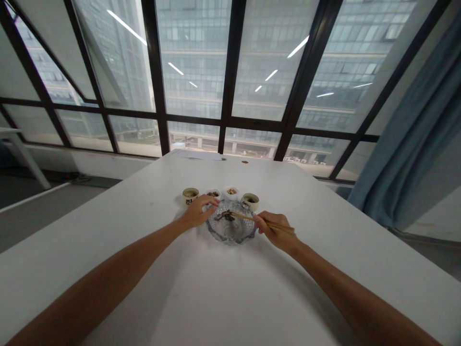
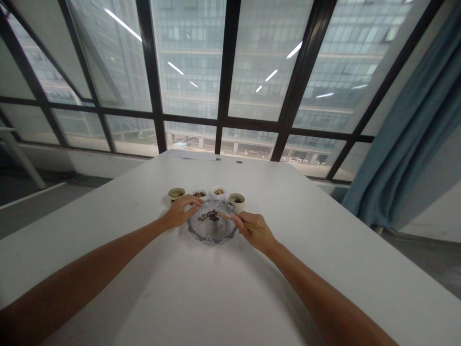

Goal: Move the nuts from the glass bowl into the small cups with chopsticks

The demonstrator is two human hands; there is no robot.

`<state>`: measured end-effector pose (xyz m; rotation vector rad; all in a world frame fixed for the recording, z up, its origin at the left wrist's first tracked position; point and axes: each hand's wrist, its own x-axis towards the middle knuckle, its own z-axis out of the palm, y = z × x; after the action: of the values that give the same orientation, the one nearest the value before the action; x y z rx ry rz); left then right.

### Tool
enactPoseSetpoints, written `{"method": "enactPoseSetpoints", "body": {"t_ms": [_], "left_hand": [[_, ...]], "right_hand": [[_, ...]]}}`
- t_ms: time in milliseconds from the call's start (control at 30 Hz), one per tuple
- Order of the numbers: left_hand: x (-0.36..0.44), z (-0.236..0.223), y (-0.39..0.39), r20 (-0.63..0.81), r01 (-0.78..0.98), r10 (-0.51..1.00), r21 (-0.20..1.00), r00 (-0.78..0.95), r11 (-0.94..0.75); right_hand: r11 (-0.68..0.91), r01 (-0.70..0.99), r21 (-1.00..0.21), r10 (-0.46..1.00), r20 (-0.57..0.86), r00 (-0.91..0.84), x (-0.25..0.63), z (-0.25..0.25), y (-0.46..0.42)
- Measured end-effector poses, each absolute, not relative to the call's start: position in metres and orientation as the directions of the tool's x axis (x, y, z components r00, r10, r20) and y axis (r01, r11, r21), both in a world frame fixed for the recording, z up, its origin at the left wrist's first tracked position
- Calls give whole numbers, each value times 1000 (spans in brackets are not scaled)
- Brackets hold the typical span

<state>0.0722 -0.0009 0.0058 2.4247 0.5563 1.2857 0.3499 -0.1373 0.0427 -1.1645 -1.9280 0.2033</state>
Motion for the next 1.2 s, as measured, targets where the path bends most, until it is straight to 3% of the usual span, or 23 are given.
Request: {"method": "enactPoseSetpoints", "body": {"t_ms": [133,267,433,533,700,867,1200], "left_hand": [[76,1,-12,742,173,479,455,469,-873],[78,0,-15,757,178,471,441,453,-880],[78,0,-17,772,167,454,426,446,-889],[78,0,-17,770,177,455,423,447,-889],[77,0,-17,777,166,429,399,461,-902],[77,-1,-16,786,166,415,383,459,-909],[76,0,-19,756,197,463,422,462,-885]], "right_hand": [[532,666,-523,795,579,-181,345,43,-141],[418,623,-661,855,518,-24,342,37,-141],[389,546,-742,855,512,86,343,27,-139],[369,353,-860,839,472,272,344,22,-136],[308,-58,-950,830,238,505,351,15,-128],[262,-225,-938,853,116,510,359,11,-125],[267,-224,-937,864,129,487,361,5,-121]]}}
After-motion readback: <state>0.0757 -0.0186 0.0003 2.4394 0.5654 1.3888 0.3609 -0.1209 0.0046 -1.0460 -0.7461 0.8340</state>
